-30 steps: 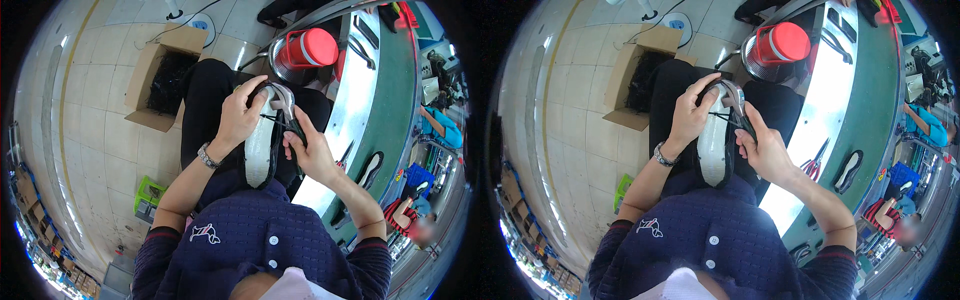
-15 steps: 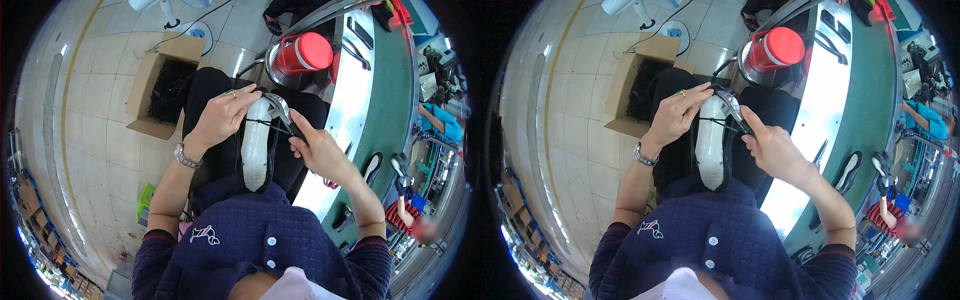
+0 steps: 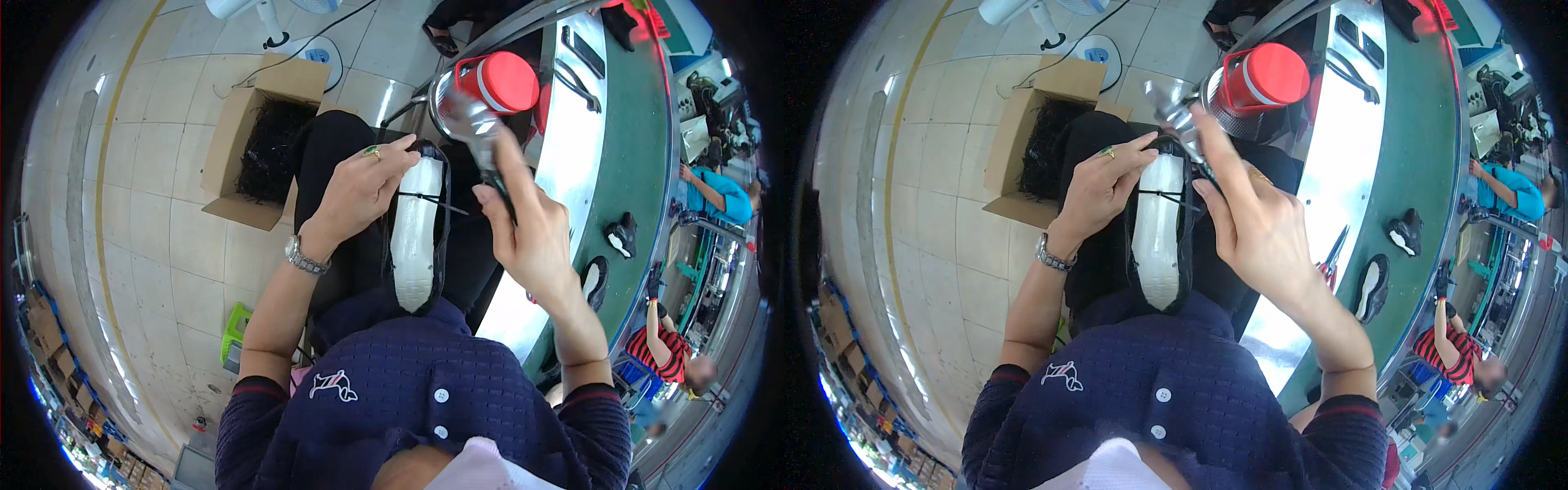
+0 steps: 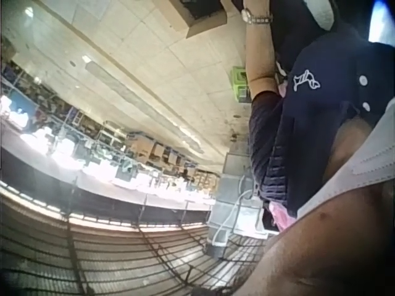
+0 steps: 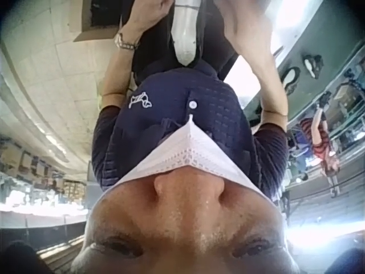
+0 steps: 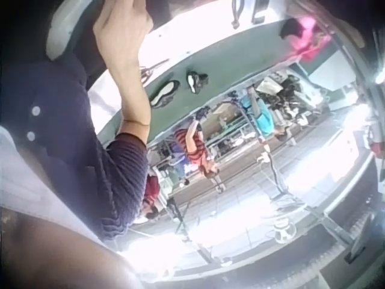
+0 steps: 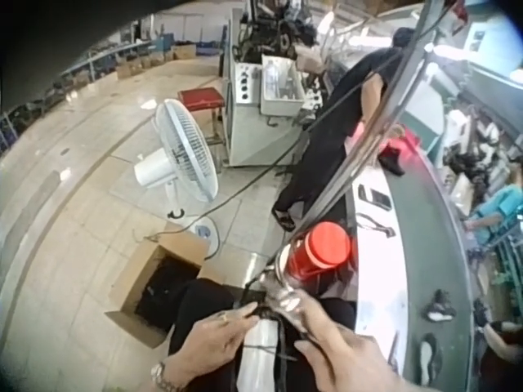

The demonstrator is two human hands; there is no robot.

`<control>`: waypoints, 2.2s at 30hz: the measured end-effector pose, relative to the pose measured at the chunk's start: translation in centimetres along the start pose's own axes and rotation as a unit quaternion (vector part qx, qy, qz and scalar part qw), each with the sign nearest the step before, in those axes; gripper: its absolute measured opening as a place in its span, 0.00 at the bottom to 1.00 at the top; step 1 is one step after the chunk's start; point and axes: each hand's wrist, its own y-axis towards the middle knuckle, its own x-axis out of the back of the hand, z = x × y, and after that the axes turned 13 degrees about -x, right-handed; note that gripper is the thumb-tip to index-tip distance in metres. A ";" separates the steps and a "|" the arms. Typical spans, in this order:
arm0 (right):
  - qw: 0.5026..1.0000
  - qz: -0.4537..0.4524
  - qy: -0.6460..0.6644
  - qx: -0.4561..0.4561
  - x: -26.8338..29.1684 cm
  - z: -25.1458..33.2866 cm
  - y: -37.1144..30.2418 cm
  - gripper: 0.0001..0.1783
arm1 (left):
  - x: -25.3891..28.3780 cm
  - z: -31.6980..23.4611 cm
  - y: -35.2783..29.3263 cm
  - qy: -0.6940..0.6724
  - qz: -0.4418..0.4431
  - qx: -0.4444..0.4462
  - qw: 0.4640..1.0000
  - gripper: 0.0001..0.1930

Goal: Applying adhesive and trimming excess material on shoe components in a factory setting.

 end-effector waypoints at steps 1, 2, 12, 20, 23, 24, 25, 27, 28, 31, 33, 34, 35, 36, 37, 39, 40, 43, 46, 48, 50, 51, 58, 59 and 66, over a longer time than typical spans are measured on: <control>1.000 -0.002 -0.002 -0.002 -0.5 -0.3 -0.4 0.41 | -0.1 -0.3 0.0 -0.002 0.001 -0.002 1.000 0.07; 1.000 -0.015 -0.013 -0.006 -1.7 -1.3 -0.9 0.40 | -0.1 -0.4 0.4 -0.017 0.007 0.014 1.000 0.07; 0.999 -0.006 0.050 -0.010 -2.4 -2.1 -0.7 0.38 | 0.1 -1.1 0.5 -0.153 0.001 0.202 0.967 0.15; 0.999 0.027 0.036 0.012 -1.6 -2.0 0.0 0.39 | 0.5 -1.3 0.7 -0.195 -0.010 0.238 0.951 0.14; 0.988 0.134 -0.049 -0.062 -2.7 -3.3 -1.1 0.40 | 0.3 -1.6 0.8 -0.224 -0.028 0.246 0.943 0.14; 0.985 0.157 -0.045 -0.058 -2.1 -3.6 -1.4 0.40 | 0.2 -1.4 0.8 -0.224 -0.022 0.244 0.943 0.14; 0.981 0.184 -0.040 -0.049 -1.2 -3.4 -1.6 0.39 | 0.3 -1.3 0.7 -0.241 -0.035 0.239 0.940 0.15; 0.979 0.129 0.105 -0.113 -1.2 -4.0 -2.7 0.38 | -0.1 -0.8 1.2 -0.299 -0.066 0.241 0.921 0.20; 0.952 0.071 0.244 -0.174 -1.0 -4.3 -3.3 0.37 | -0.5 -1.0 2.0 -0.321 -0.077 0.254 0.909 0.18; 0.903 -0.027 0.214 -0.371 0.0 -7.2 -4.2 0.33 | -1.9 -0.3 3.6 -0.331 -0.015 0.294 0.897 0.16; 0.891 -0.064 0.141 -0.427 -1.2 -12.6 -5.6 0.33 | -2.7 0.0 4.0 -0.280 0.059 0.319 0.904 0.14; 0.884 -0.085 0.079 -0.452 -1.8 -14.8 -6.2 0.33 | -2.5 0.1 3.9 -0.277 0.062 0.300 0.911 0.14; 0.872 -0.106 0.017 -0.477 -2.5 -17.2 -7.0 0.34 | -2.4 0.1 3.8 -0.277 0.066 0.281 0.917 0.14; 0.869 -0.135 0.022 -0.476 -3.9 -20.8 -8.3 0.35 | -2.7 -0.3 4.0 -0.298 0.035 0.273 0.914 0.12; 0.866 -0.163 0.028 -0.472 -4.6 -23.2 -9.6 0.36 | -2.6 -0.2 4.1 -0.291 0.055 0.275 0.915 0.11; 0.854 -0.153 -0.029 -0.496 -5.0 -22.8 -10.3 0.34 | -2.2 -0.2 3.9 -0.289 0.055 0.263 0.919 0.11; 0.867 -0.177 -0.022 -0.465 -5.6 -23.6 -11.8 0.33 | -2.1 0.1 3.8 -0.303 0.073 0.265 0.912 0.11; 0.868 -0.232 -0.020 -0.438 -5.2 -22.7 -16.5 0.31 | -2.1 0.1 3.4 -0.313 0.068 0.250 0.914 0.11; 0.813 -0.294 -0.101 -0.492 -4.7 -23.4 -24.5 0.26 | -1.7 -0.1 3.7 -0.312 0.088 0.232 0.917 0.13; 0.781 -0.258 -0.147 -0.549 -4.8 -22.4 -27.8 0.23 | -1.6 0.3 3.6 -0.317 0.086 0.226 0.917 0.14; 0.770 -0.185 -0.063 -0.608 -4.2 -21.9 -28.4 0.23 | -1.2 0.5 3.5 -0.350 0.081 0.245 0.900 0.18; 0.776 -0.161 -0.004 -0.610 -3.7 -21.9 -28.8 0.23 | -1.1 0.4 3.5 -0.348 0.087 0.253 0.899 0.22; 0.686 -0.037 0.507 -0.521 -0.8 -10.9 -22.7 0.29 | -1.2 -2.6 0.2 -0.379 -0.127 0.274 0.875 0.29; 0.703 0.024 0.523 -0.481 -0.6 -9.4 -21.8 0.31 | -1.2 -3.2 -0.5 -0.354 -0.151 0.270 0.883 0.29; 0.621 0.338 0.594 -0.383 -1.1 -3.1 -16.0 0.45 | -3.1 -6.1 -3.9 -0.118 -0.101 0.196 0.968 0.33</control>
